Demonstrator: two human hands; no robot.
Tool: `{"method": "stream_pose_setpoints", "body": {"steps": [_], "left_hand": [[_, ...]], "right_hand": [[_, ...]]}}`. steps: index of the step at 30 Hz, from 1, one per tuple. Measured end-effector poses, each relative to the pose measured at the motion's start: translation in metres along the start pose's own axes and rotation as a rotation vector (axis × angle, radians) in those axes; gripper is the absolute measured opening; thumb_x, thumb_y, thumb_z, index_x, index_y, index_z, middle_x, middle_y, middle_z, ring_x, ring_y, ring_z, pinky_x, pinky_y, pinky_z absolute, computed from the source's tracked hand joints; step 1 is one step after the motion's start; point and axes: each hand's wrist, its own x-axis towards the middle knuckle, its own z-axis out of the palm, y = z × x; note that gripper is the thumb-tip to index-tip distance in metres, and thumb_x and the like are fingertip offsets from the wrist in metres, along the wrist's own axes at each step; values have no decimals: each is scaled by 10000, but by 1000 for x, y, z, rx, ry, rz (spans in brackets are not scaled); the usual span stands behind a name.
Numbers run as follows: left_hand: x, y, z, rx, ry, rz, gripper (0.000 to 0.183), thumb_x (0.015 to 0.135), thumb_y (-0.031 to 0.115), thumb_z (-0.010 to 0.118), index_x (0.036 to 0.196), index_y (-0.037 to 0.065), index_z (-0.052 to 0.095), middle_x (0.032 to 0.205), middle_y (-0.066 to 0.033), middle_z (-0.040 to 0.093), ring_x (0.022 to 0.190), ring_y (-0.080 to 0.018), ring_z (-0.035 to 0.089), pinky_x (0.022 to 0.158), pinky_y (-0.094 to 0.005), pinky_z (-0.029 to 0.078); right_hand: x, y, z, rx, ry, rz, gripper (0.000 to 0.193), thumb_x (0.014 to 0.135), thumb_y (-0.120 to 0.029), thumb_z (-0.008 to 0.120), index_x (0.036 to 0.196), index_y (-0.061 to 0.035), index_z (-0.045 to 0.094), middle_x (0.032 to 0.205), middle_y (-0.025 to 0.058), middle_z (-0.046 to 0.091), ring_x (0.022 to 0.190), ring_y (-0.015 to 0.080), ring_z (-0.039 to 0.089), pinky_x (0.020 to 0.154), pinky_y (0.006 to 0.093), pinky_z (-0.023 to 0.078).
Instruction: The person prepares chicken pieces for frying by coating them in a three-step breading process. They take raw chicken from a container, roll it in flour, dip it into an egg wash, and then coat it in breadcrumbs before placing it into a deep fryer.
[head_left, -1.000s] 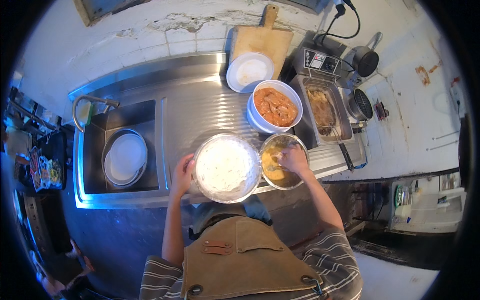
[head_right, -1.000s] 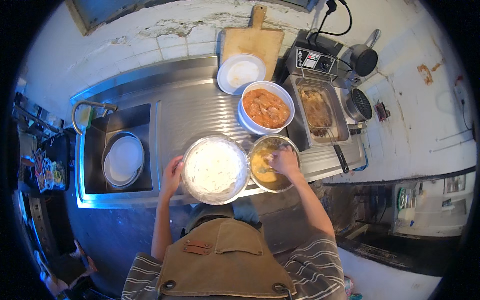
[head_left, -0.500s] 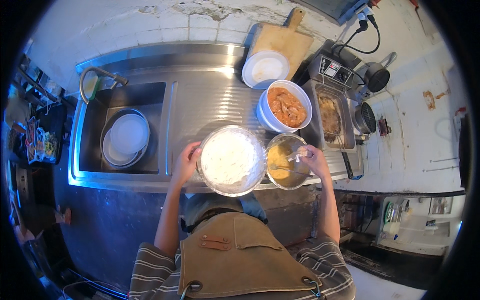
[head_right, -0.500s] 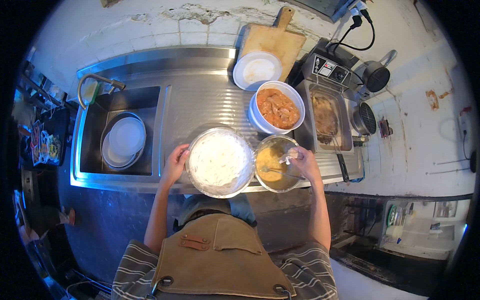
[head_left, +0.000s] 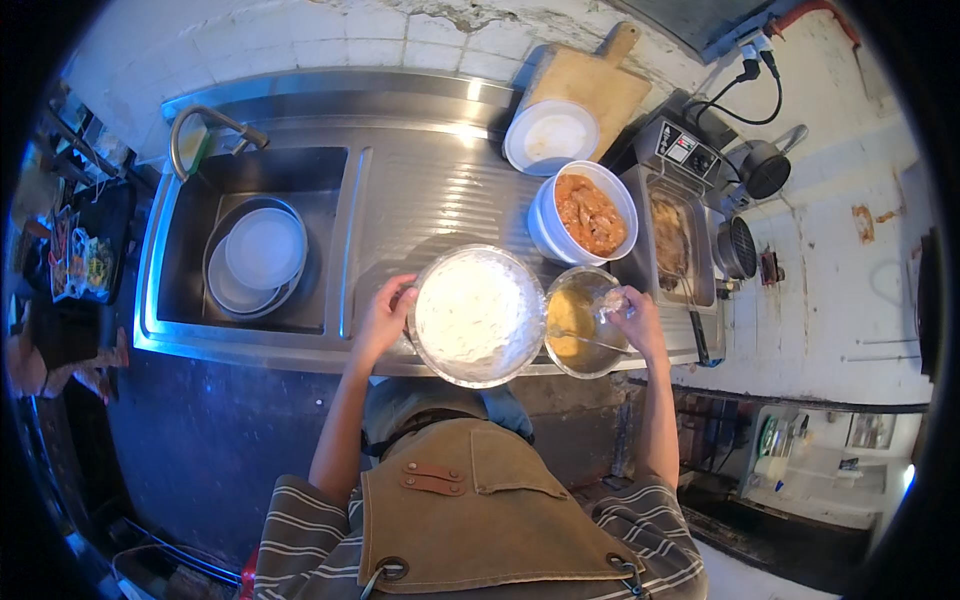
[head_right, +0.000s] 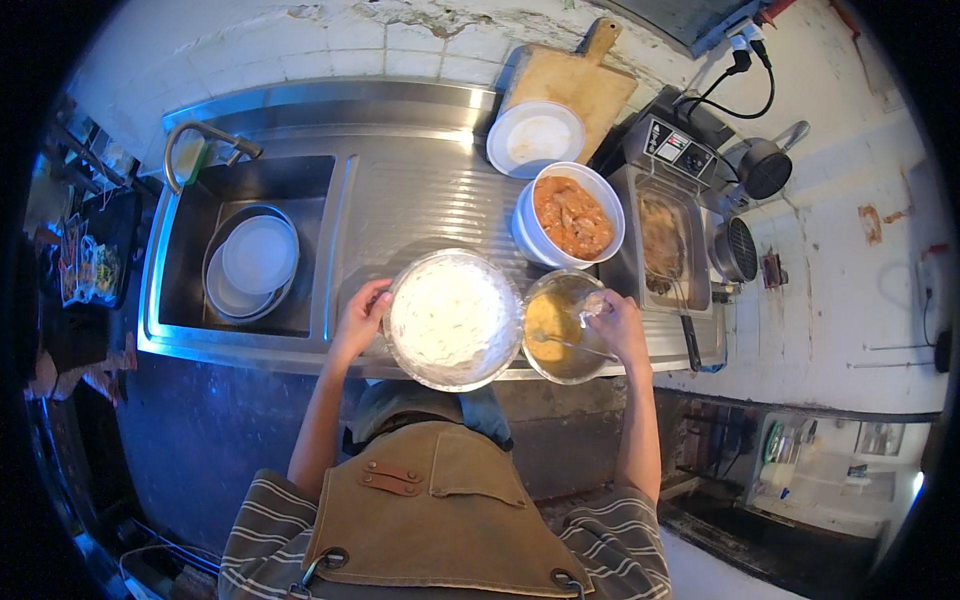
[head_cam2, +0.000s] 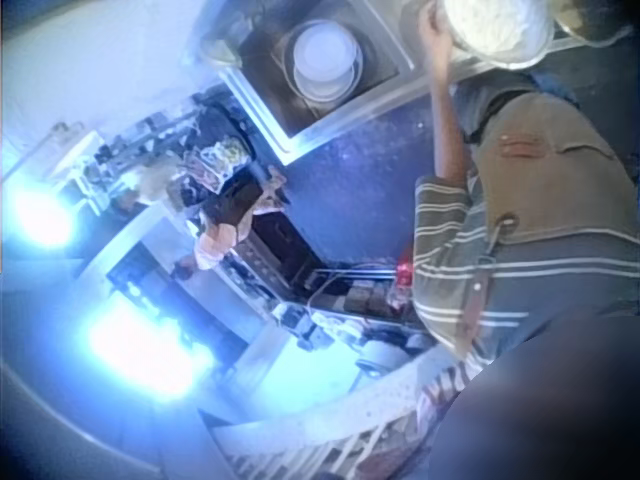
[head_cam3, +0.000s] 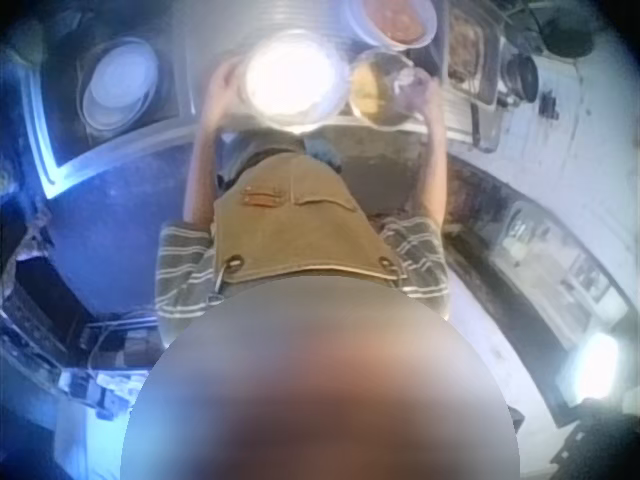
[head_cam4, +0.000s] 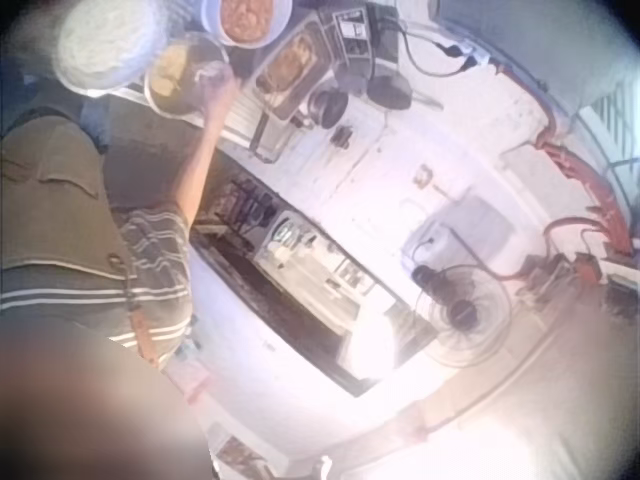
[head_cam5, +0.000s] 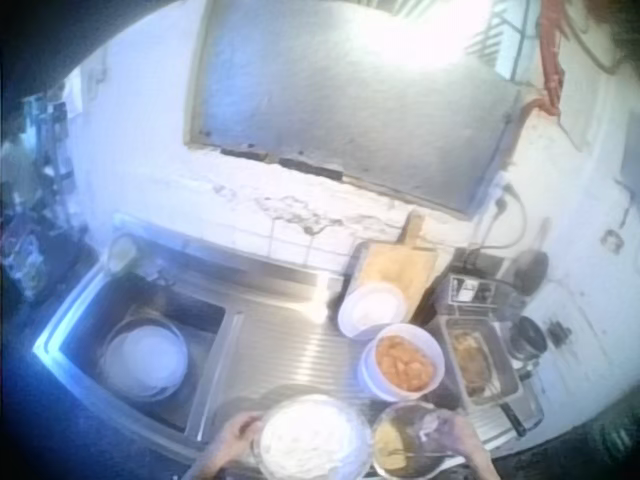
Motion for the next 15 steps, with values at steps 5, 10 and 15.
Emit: {"method": "stream_pose_setpoints", "body": {"steps": [5, 10, 15], "left_hand": [[-6, 3, -1, -24, -2, -38, 291, 1001, 215, 566, 1259, 83, 587, 875, -42, 645, 743, -89, 587, 588, -242, 486], [-6, 5, 1, -44, 3, -31, 296, 995, 209, 577, 1257, 73, 588, 882, -41, 645, 760, -102, 586, 640, -254, 487], [-6, -3, 0, -21, 21, -4, 301, 984, 205, 592, 1251, 67, 593, 898, -49, 648, 821, -119, 584, 749, -273, 484]], "right_hand": [[5, -17, -2, -66, 1, -5, 424, 684, -135, 814, 1080, -76, 672, 822, 136, 601, 795, 269, 580, 757, 385, 494], [8, -19, 1, 3, -7, 23, 417, 689, -140, 805, 1075, -54, 675, 816, 140, 637, 802, 276, 594, 762, 384, 501], [13, -22, 4, 190, -100, 47, 382, 707, -114, 786, 1057, -22, 665, 854, 113, 679, 772, 199, 639, 733, 320, 504]]}}
